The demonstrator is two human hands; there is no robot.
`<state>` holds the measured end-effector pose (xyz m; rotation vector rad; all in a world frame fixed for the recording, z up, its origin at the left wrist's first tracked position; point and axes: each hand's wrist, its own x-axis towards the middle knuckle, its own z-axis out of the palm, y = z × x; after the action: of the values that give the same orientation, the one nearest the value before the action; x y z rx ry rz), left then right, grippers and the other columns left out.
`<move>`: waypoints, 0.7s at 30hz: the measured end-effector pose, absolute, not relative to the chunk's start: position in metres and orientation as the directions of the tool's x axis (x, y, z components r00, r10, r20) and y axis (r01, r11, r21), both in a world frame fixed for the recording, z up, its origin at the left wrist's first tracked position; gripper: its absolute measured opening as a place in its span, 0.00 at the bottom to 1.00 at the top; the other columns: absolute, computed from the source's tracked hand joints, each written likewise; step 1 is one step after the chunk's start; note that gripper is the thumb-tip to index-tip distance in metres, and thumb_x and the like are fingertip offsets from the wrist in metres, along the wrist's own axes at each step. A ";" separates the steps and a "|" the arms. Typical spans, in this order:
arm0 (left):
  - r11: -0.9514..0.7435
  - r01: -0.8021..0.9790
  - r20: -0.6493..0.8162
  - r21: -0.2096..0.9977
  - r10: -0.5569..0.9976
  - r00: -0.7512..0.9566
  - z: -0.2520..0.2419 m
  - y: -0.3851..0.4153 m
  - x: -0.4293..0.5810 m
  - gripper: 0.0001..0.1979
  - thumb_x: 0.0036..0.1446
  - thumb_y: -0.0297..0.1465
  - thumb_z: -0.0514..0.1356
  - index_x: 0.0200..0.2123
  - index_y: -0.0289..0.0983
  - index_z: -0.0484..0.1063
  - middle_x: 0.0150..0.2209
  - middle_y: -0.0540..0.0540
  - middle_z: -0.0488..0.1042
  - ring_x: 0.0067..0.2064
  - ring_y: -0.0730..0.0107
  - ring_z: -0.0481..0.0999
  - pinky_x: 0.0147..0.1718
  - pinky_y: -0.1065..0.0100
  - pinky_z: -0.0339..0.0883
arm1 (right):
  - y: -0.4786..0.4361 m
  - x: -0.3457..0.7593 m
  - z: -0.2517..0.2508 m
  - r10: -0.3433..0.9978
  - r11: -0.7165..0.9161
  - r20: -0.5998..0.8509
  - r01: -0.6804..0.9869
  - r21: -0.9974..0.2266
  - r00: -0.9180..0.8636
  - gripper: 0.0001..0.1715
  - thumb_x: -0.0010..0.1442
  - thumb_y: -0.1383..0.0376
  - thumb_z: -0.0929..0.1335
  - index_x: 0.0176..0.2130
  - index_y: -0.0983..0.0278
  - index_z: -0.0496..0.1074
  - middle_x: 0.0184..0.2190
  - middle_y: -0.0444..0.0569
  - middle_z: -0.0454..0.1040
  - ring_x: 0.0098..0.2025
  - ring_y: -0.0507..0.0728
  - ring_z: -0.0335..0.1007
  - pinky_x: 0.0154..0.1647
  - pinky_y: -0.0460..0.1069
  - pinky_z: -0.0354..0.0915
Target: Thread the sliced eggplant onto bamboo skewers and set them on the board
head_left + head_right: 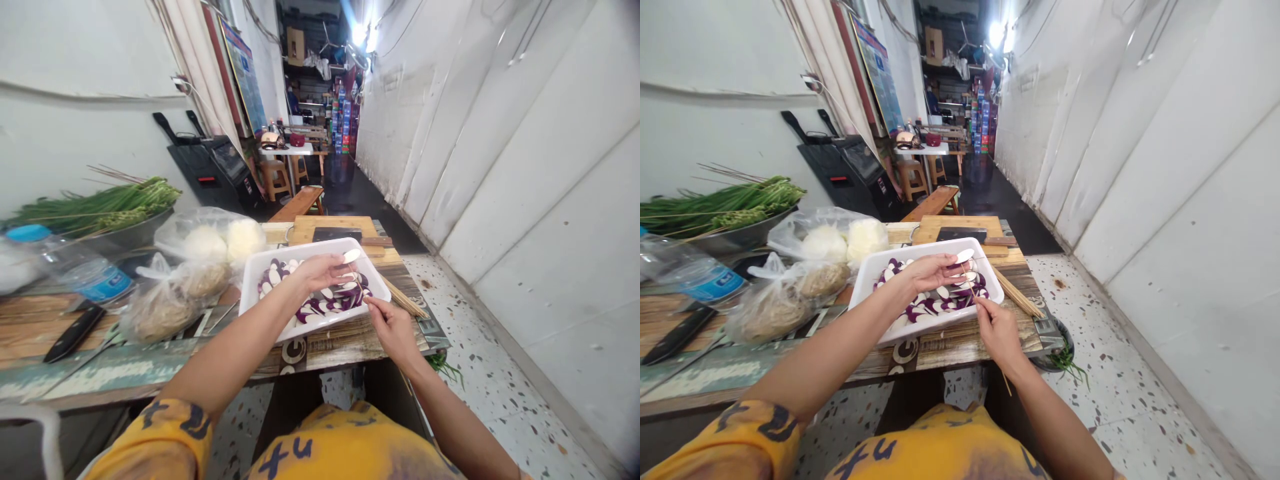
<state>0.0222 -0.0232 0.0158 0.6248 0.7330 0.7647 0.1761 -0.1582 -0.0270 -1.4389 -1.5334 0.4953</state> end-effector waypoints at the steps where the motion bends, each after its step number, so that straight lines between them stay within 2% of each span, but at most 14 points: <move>1: 0.569 -0.383 -0.347 0.728 0.787 0.509 0.016 -0.024 0.023 0.06 0.52 0.18 0.56 0.26 0.32 0.64 0.31 0.43 0.74 0.42 0.58 0.75 0.46 0.48 0.64 | -0.158 0.176 -0.027 0.926 0.227 0.351 0.542 -0.809 0.136 0.16 0.57 0.63 0.62 0.41 0.65 0.75 0.37 0.51 0.77 0.38 0.57 0.74 0.41 0.50 0.68; 17: 0.530 -0.368 -0.308 0.764 0.800 0.514 0.016 -0.034 0.028 0.06 0.53 0.19 0.56 0.26 0.32 0.63 0.35 0.41 0.73 0.42 0.60 0.76 0.45 0.50 0.64 | -0.145 0.170 -0.028 0.913 0.236 0.369 0.514 -0.825 0.173 0.16 0.57 0.62 0.61 0.40 0.64 0.75 0.36 0.50 0.77 0.37 0.57 0.73 0.40 0.50 0.67; 21: 0.542 -0.263 -0.328 0.798 0.757 0.564 0.017 -0.042 0.034 0.04 0.51 0.21 0.59 0.27 0.32 0.65 0.32 0.42 0.74 0.37 0.63 0.77 0.43 0.52 0.66 | -0.133 0.168 -0.018 0.903 0.238 0.389 0.541 -0.806 0.182 0.17 0.57 0.63 0.60 0.40 0.64 0.75 0.33 0.49 0.78 0.33 0.56 0.73 0.35 0.49 0.66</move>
<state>0.0336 -0.0416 0.0169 0.7695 0.7351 0.6752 0.1681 -0.1328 -0.0185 -1.4292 -1.4863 0.4445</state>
